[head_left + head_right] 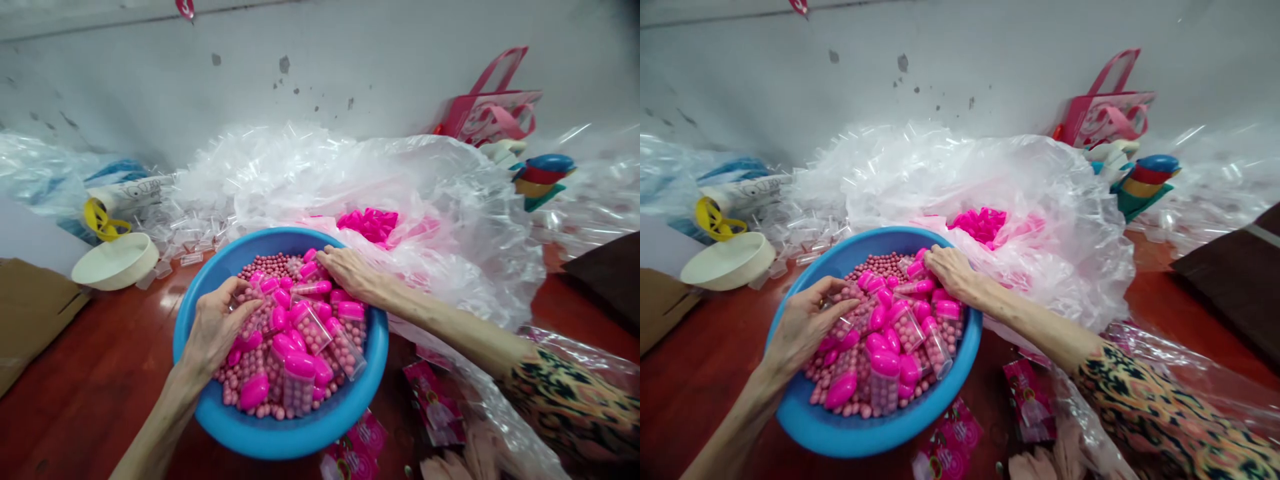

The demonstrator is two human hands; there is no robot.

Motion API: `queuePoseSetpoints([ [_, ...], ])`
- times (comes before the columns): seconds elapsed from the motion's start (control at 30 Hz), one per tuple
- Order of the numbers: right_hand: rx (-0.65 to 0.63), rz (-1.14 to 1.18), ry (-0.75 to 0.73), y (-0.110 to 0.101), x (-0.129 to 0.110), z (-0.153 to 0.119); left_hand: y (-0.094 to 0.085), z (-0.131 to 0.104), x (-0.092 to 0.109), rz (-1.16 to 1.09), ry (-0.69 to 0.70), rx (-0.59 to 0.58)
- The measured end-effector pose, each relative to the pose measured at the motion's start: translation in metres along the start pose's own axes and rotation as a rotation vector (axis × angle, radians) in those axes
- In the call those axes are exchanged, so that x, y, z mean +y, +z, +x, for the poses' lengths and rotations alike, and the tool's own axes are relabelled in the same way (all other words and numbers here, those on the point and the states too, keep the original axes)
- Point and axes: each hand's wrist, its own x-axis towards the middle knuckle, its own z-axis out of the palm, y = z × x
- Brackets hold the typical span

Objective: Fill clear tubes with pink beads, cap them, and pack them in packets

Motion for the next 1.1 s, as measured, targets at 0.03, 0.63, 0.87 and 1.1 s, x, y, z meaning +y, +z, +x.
queuePoseSetpoints([
  [0.03, 0.011, 0.004, 0.004, 0.002, 0.001, 0.003, 0.0, 0.0, 0.0, -0.001, -0.001, 0.0],
  [0.63, -0.149, -0.004, 0.195, -0.004, -0.013, 0.042, 0.0, -0.001, -0.001, 0.004, 0.016, -0.001],
  [0.87, -0.112, -0.082, 0.204, -0.018, -0.012, 0.017, 0.0, -0.002, -0.002, -0.018, 0.008, -0.02],
  [1.1, 0.044, -0.059, 0.188, -0.008, 0.009, 0.015, 0.001, -0.001, -0.002, -0.039, 0.02, -0.029],
])
